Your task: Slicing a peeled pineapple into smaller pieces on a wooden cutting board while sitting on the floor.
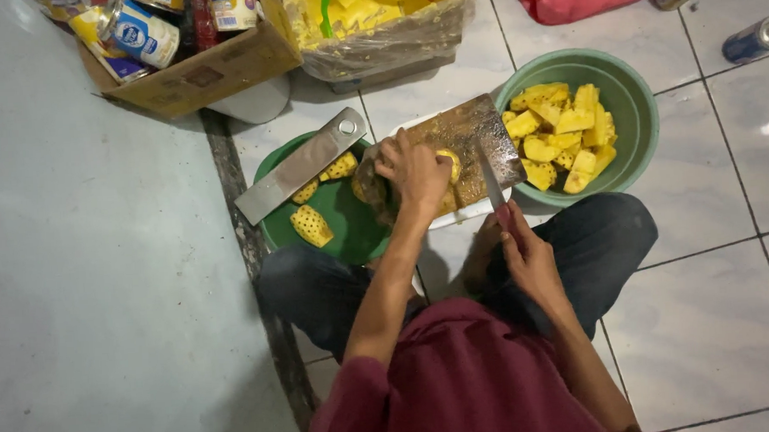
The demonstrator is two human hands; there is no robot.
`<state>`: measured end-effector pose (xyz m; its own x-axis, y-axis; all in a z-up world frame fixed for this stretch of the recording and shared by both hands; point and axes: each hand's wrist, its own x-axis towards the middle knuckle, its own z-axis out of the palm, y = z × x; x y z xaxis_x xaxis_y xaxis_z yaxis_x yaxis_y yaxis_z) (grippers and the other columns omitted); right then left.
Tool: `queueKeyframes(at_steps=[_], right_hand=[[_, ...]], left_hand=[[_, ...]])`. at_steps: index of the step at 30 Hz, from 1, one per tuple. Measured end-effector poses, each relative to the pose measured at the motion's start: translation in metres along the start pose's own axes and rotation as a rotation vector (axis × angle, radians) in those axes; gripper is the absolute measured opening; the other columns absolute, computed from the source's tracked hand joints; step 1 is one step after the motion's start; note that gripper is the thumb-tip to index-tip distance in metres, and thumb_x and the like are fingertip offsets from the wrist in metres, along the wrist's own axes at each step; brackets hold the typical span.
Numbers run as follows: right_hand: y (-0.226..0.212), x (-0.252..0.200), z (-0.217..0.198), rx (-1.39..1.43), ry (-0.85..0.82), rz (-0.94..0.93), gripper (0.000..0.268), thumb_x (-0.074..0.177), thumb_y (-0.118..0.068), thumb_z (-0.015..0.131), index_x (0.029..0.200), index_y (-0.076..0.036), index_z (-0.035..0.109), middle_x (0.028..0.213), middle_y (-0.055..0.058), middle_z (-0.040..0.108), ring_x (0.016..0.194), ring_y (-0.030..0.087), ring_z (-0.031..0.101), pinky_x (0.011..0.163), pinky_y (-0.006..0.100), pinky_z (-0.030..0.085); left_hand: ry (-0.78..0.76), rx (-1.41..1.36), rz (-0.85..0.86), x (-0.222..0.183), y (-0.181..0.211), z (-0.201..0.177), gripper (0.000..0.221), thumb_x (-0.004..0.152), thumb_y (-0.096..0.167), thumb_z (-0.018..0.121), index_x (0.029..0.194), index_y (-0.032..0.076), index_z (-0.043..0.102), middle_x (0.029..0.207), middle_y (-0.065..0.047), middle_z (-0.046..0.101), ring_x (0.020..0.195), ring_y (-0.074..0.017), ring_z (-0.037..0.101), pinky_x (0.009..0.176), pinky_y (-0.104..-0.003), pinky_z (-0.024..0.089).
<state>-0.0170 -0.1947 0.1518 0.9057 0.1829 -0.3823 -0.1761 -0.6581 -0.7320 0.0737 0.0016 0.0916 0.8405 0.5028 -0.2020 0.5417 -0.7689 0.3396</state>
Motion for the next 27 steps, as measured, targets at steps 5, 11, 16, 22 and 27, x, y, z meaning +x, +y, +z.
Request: queueKeyframes(at_steps=[5,11,16,22,27], right_hand=[[0.007,0.002,0.004,0.021,0.027,-0.019,0.059,0.098,-0.018,0.057,0.155,-0.03,0.048,0.104,0.032,0.072,0.1,0.05,0.068,0.082,0.058,0.054],[-0.001,-0.004,0.003,0.008,-0.048,-0.082,0.058,0.097,-0.018,0.058,0.154,-0.027,0.048,0.117,0.029,0.07,0.11,0.049,0.064,0.09,0.058,0.053],[0.004,-0.004,0.015,-0.024,-0.078,-0.082,0.059,0.098,-0.017,0.057,0.155,-0.03,0.047,0.12,0.026,0.069,0.112,0.044,0.065,0.093,0.055,0.054],[-0.002,-0.008,0.013,-0.03,-0.08,-0.113,0.06,0.098,-0.015,0.055,0.156,-0.027,0.045,0.118,0.03,0.069,0.111,0.048,0.064,0.091,0.058,0.053],[-0.011,-0.009,0.015,-0.055,-0.085,-0.123,0.06,0.098,-0.017,0.056,0.156,-0.027,0.045,0.118,0.029,0.069,0.111,0.046,0.065,0.092,0.056,0.053]], left_hand=[[0.026,-0.073,0.002,0.001,-0.004,0.008,0.034,0.075,0.03,0.067,0.092,0.004,0.08,0.149,-0.015,0.042,0.137,-0.0429,0.031,0.103,-0.068,0.031],[0.046,-0.098,-0.006,0.0,-0.009,0.021,0.033,0.075,0.03,0.065,0.09,0.004,0.078,0.148,-0.014,0.044,0.136,-0.0418,0.03,0.105,-0.068,0.029],[0.07,-0.125,-0.008,-0.004,-0.011,0.016,0.028,0.074,0.032,0.065,0.083,0.009,0.078,0.142,-0.013,0.05,0.135,-0.0423,0.033,0.103,-0.068,0.03],[-0.008,-0.215,0.07,-0.013,-0.046,-0.002,0.044,0.081,0.034,0.072,0.117,0.014,0.06,0.148,-0.012,0.049,0.133,-0.0405,0.043,0.103,-0.066,0.034],[-0.134,-0.229,0.217,-0.01,-0.071,0.031,0.068,0.088,0.04,0.075,0.147,0.019,0.049,0.14,-0.007,0.058,0.133,-0.0332,0.05,0.112,-0.066,0.03]])
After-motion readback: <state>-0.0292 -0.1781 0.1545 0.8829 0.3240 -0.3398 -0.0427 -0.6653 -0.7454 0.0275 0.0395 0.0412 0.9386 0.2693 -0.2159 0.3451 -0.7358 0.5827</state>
